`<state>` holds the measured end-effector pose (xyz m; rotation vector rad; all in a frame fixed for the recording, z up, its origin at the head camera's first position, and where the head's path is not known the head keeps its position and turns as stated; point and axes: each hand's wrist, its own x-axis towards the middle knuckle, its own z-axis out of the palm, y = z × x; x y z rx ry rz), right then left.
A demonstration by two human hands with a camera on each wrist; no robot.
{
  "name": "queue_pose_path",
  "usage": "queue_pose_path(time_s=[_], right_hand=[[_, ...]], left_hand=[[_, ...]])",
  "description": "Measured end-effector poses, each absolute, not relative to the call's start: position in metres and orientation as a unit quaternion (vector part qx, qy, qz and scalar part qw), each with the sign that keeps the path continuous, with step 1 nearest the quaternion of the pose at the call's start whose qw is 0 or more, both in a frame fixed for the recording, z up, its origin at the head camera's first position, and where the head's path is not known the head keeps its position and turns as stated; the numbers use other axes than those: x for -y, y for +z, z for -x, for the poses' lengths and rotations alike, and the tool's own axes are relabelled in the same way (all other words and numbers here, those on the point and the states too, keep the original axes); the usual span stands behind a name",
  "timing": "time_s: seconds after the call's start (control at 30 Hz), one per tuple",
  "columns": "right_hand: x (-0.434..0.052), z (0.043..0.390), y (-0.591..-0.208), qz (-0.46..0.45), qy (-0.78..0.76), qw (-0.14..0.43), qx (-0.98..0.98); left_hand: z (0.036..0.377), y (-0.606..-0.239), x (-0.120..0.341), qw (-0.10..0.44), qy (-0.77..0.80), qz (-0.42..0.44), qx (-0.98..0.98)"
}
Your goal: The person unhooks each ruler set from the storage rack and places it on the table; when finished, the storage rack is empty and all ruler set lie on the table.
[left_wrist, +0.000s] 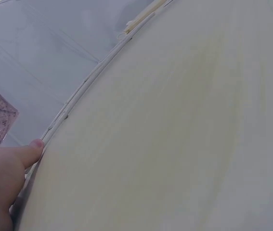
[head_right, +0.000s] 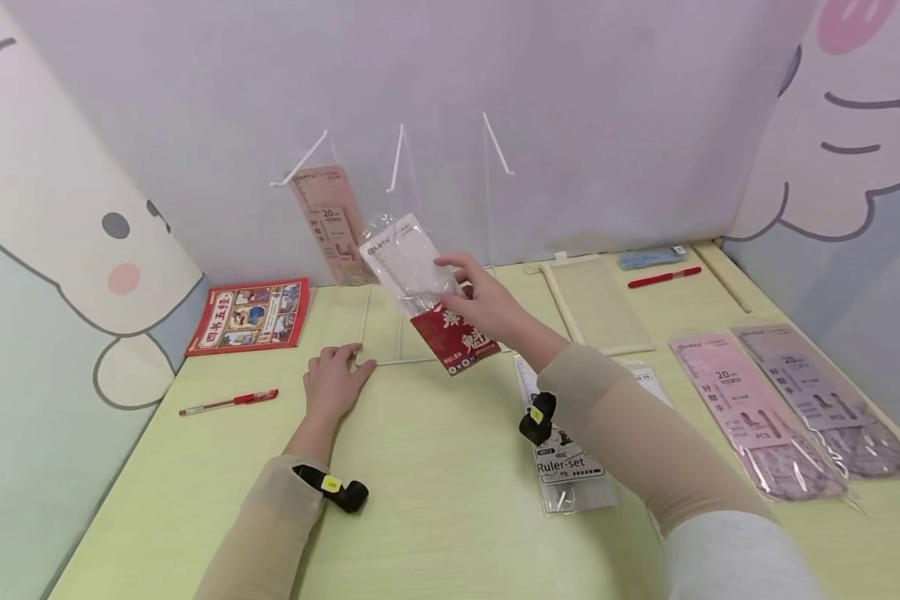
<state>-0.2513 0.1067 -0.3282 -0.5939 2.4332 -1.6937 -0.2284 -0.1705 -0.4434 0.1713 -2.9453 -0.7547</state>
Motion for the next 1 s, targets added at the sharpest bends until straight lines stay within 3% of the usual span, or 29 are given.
queue_pose_path(time_s=[0.33, 1.0], right_hand=[[-0.126, 0.233, -0.359, 0.178, -0.565, 0.110, -0.798], [-0.140, 0.202, -0.388, 0.232, -0.345, 0.103, -0.904]], left_hand=[[0.228, -0.443, 0.170, 0.051, -0.246, -0.055, 0.966], [0.228, -0.442, 0.171, 0.043, -0.247, -0.054, 0.966]])
